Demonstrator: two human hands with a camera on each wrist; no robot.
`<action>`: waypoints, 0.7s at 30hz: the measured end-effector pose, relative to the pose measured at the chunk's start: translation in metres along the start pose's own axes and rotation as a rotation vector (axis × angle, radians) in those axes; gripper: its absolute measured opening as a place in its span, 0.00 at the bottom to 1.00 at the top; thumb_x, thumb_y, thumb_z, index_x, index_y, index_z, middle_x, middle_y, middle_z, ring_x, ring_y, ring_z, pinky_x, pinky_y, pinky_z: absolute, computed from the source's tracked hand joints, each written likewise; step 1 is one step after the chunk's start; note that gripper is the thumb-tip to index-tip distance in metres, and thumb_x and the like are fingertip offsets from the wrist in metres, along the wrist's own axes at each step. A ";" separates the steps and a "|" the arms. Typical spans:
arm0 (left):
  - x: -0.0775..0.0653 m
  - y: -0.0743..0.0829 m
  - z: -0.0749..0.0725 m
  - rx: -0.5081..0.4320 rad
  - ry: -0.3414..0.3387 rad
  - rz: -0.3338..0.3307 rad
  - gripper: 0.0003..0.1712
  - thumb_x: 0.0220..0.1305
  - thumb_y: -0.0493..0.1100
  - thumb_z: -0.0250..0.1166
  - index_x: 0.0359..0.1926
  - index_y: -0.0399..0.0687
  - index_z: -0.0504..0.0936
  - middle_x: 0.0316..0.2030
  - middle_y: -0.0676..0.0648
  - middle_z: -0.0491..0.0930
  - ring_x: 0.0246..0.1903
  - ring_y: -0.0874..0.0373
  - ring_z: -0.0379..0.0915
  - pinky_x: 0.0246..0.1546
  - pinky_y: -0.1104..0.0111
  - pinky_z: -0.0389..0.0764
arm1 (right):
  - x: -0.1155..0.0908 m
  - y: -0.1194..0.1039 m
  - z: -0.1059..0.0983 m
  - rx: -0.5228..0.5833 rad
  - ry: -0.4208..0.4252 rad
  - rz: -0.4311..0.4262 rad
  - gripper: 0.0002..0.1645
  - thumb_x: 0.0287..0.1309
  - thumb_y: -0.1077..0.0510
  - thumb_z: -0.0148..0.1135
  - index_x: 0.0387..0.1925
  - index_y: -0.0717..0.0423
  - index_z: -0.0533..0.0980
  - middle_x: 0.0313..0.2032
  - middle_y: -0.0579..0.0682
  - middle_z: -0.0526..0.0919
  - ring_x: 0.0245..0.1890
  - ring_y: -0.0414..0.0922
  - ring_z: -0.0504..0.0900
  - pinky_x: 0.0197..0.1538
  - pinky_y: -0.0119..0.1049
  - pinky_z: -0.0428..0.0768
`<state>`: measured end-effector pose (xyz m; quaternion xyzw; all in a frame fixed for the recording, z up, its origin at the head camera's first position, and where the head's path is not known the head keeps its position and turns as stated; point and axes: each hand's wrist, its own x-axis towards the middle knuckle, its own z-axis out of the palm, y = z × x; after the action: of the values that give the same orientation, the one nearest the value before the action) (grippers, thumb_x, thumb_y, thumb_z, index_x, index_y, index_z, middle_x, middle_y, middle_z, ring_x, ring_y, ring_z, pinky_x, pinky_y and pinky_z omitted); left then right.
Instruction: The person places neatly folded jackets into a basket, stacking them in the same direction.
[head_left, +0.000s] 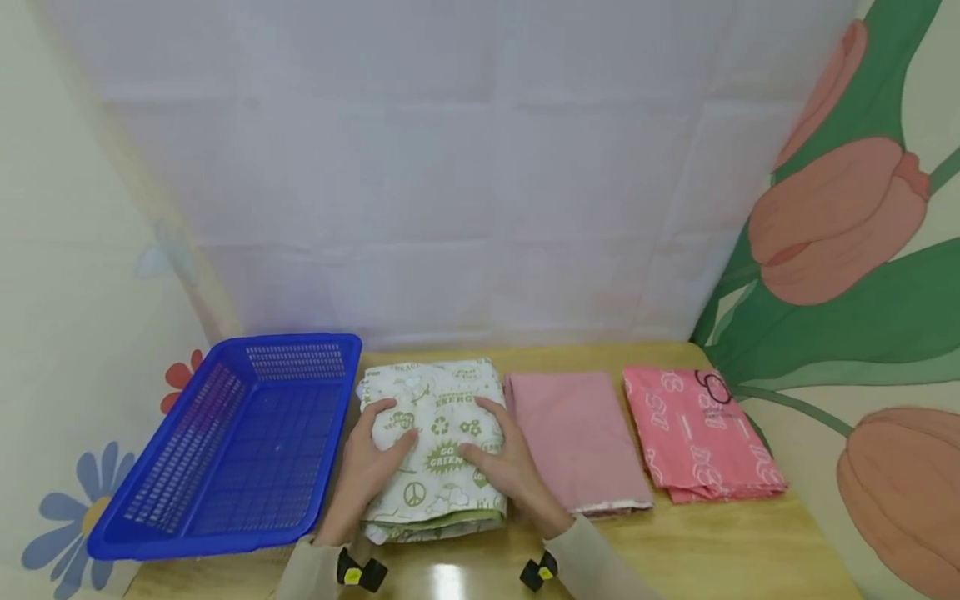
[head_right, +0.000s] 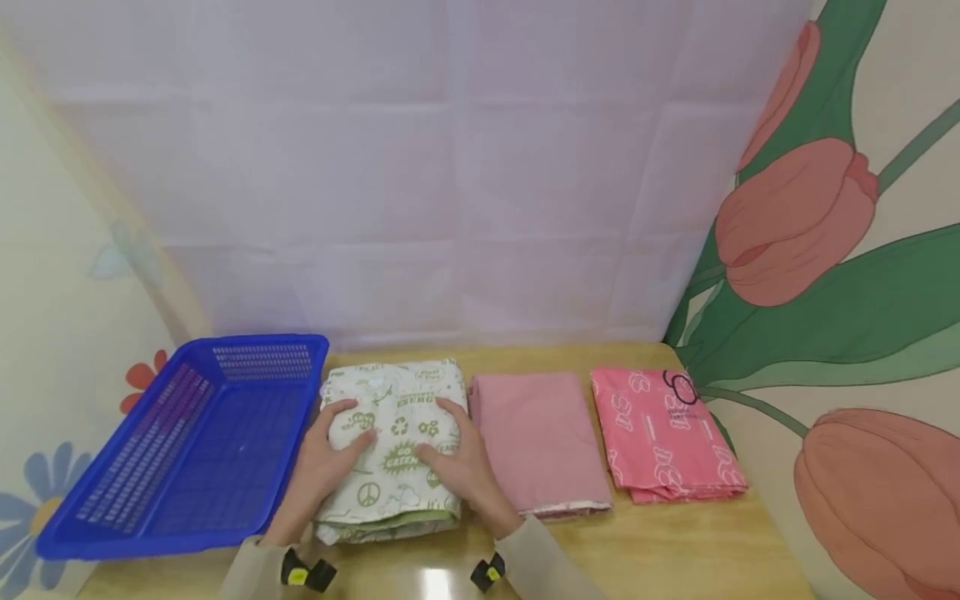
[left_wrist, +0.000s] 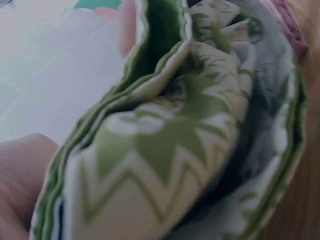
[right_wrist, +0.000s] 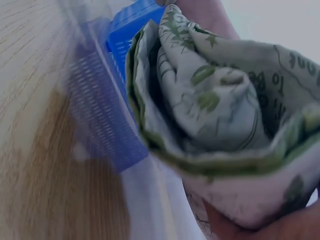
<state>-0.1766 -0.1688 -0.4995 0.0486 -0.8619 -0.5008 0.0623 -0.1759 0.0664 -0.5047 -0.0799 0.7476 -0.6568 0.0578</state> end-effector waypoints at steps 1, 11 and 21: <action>0.000 0.001 -0.002 -0.014 -0.012 0.003 0.34 0.70 0.44 0.73 0.74 0.49 0.72 0.76 0.33 0.68 0.75 0.32 0.63 0.71 0.34 0.66 | -0.001 -0.001 0.000 0.022 -0.010 0.000 0.49 0.64 0.56 0.74 0.81 0.40 0.62 0.57 0.61 0.82 0.38 0.46 0.87 0.44 0.43 0.88; -0.002 0.007 -0.018 -0.083 -0.095 0.019 0.33 0.74 0.45 0.70 0.75 0.50 0.69 0.81 0.36 0.59 0.81 0.34 0.50 0.74 0.33 0.61 | -0.001 -0.004 -0.010 -0.005 -0.068 -0.035 0.46 0.70 0.48 0.70 0.83 0.39 0.60 0.73 0.62 0.70 0.46 0.50 0.86 0.52 0.50 0.86; 0.002 0.015 -0.029 -0.096 -0.103 0.004 0.34 0.75 0.45 0.69 0.77 0.54 0.68 0.83 0.39 0.55 0.83 0.36 0.46 0.74 0.32 0.60 | 0.004 -0.012 -0.012 -0.030 -0.099 -0.019 0.47 0.70 0.45 0.70 0.83 0.35 0.58 0.71 0.65 0.70 0.37 0.44 0.86 0.44 0.43 0.88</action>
<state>-0.1740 -0.1867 -0.4719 0.0177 -0.8392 -0.5431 0.0210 -0.1814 0.0757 -0.4909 -0.1201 0.7528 -0.6413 0.0871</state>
